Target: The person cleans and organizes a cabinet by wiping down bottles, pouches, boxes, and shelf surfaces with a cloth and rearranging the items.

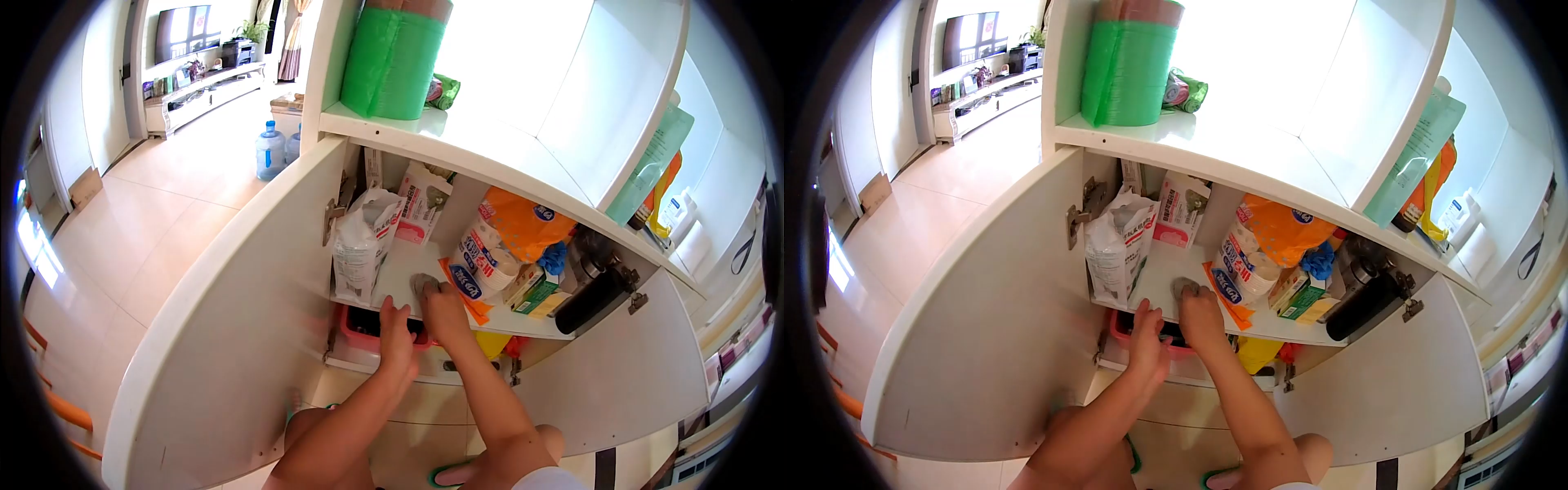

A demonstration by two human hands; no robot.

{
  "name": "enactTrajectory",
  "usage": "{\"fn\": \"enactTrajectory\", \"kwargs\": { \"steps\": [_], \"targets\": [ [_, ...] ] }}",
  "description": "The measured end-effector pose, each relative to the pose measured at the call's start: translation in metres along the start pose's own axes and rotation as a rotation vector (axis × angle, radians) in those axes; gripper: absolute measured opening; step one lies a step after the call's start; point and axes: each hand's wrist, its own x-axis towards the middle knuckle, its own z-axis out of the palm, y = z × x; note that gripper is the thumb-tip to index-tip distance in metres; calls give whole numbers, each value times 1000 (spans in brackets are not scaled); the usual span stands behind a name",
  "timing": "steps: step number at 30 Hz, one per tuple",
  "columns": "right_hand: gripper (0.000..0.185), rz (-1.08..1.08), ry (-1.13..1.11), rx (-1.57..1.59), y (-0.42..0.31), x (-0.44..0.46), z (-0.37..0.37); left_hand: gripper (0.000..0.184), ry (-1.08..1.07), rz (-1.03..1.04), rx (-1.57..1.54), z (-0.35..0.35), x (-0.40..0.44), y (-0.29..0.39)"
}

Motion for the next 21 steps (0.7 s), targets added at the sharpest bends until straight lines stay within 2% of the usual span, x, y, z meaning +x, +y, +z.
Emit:
{"fn": "enactTrajectory", "kwargs": {
  "steps": [2,3,5,7,9,11,12,14,15,17,21],
  "targets": [
    [22,34,61,255,-2,-15,-13,66,3,-59,18,6,-7,1],
    [22,36,59,255,-3,-21,-21,64,-21,-88,-15,11,-15,7],
    [39,50,-34,529,-6,-30,-35,62,-45,-120,-46,14,-19,5],
    [39,-7,-32,583,-11,-38,-37,59,-110,-9,-119,15,-19,2],
    [39,-65,-27,639,-16,-42,-48,58,-84,-31,-129,17,-24,11],
    [37,89,-210,844,-21,-44,-70,56,-57,-51,-141,16,-26,17],
    [37,88,-211,845,-14,-45,-69,55,-74,-52,-148,14,-24,18],
    [40,76,-20,853,2,-44,-58,54,-93,-51,-156,13,-20,14],
    [40,75,-19,852,6,-38,-54,53,-61,-3,-137,13,-17,11],
    [42,149,137,842,13,-18,-48,52,-31,45,-116,14,-12,8],
    [49,189,159,777,20,47,-21,51,-15,57,-145,13,-4,9]
  ]
}}
